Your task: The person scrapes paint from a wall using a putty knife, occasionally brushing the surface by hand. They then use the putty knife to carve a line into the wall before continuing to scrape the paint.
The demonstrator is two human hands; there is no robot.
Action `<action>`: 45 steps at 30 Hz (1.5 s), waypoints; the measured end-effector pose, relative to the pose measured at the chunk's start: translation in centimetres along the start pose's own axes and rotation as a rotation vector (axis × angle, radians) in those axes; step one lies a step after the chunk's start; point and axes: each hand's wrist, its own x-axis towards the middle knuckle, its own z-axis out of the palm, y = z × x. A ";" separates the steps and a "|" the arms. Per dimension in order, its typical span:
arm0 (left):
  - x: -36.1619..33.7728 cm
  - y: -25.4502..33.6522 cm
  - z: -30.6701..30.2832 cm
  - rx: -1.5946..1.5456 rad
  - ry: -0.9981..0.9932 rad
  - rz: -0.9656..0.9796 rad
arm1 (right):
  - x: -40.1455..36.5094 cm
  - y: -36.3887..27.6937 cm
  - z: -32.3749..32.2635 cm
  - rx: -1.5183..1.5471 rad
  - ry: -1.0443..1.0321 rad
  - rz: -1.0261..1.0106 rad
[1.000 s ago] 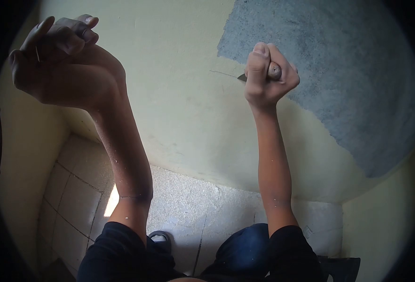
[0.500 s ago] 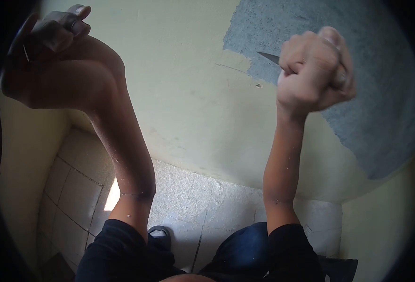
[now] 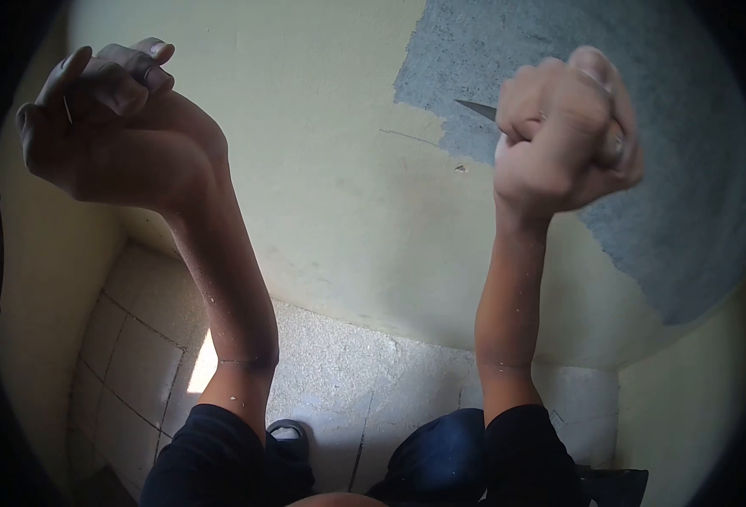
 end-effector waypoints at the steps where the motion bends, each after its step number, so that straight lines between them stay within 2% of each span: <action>1: 0.0 -0.2 0.0 0.050 0.019 0.015 | -0.6 1.6 0.5 -0.106 0.022 -0.036; 3: -0.3 -0.4 0.6 0.140 0.060 0.025 | -2.6 4.8 2.0 -0.340 0.060 -0.099; 4: -0.5 -0.4 0.5 0.088 0.056 -0.006 | -2.9 4.5 2.1 -0.305 0.072 0.054; 7: 0.0 -0.3 -0.6 0.009 0.021 -0.010 | -1.2 0.6 0.3 -0.051 -0.002 -0.028; 9: 0.0 -0.2 -0.8 0.044 -0.002 0.030 | -2.2 3.3 1.6 -0.183 0.040 -0.014; 11: -0.1 -0.5 -1.4 0.111 0.019 -0.010 | -3.5 5.0 2.1 -0.345 0.085 0.002; 12: 0.3 -0.7 -1.6 0.138 0.020 -0.015 | -3.4 4.4 2.2 -0.299 0.085 0.072; 15: 0.5 0.2 -2.0 -0.020 0.031 -0.029 | -2.7 0.0 1.5 -0.081 0.118 0.093; 16: 0.5 0.3 -1.6 0.028 0.049 -0.023 | -3.3 2.6 2.4 -0.423 0.121 -0.031; 18: 0.0 0.6 -1.3 0.087 0.060 -0.065 | -3.6 1.3 1.3 -0.399 0.088 -0.128; 20: 0.5 0.5 -1.5 0.048 0.050 -0.018 | -3.3 -0.8 1.1 0.081 0.100 0.031; 22: 0.6 0.4 -1.7 0.107 0.092 -0.026 | -3.3 3.1 2.0 -0.360 0.083 -0.031; 23: 0.8 0.0 -1.5 0.121 0.094 -0.027 | -3.0 3.2 2.1 -0.323 0.103 0.088; 25: 1.4 -0.4 -1.3 0.036 0.078 -0.001 | -1.8 -0.5 0.3 -0.061 0.026 0.002; 26: 1.4 -0.1 -1.6 0.001 0.080 -0.004 | -2.4 0.2 1.7 -0.239 0.107 -0.095; 27: 0.9 0.4 -1.8 -0.033 0.085 -0.027 | -3.4 2.9 1.3 -0.523 0.076 -0.115; 30: 1.4 0.9 -1.7 -0.004 0.089 -0.070 | -1.7 1.5 1.5 -0.366 0.071 -0.168; 34: 2.5 1.0 -2.0 0.099 0.046 0.011 | -3.4 1.1 1.3 -0.354 0.088 -0.065; 36: 3.0 1.3 -1.1 0.098 0.081 0.044 | -2.8 -0.1 0.8 -0.167 0.091 0.027; 38: 2.7 2.1 -1.6 0.117 0.051 0.008 | -2.9 2.6 1.7 -0.282 0.110 0.067; 39: 3.4 2.3 -2.2 0.120 -0.033 -0.012 | -3.1 3.0 2.0 -0.356 0.130 0.088; 41: 4.3 1.4 -2.4 0.086 -0.075 0.006 | -2.4 2.1 2.0 -0.374 0.146 -0.042; 43: 3.1 2.1 -1.3 0.085 0.028 -0.005 | -3.5 2.6 1.6 -0.448 0.120 -0.081; 44: 2.4 2.4 -1.0 0.095 0.068 -0.021 | -4.9 4.6 0.8 -0.422 0.096 0.092; 45: 2.6 2.5 -0.7 0.115 0.066 -0.024 | -4.1 2.8 1.7 -0.330 0.143 0.115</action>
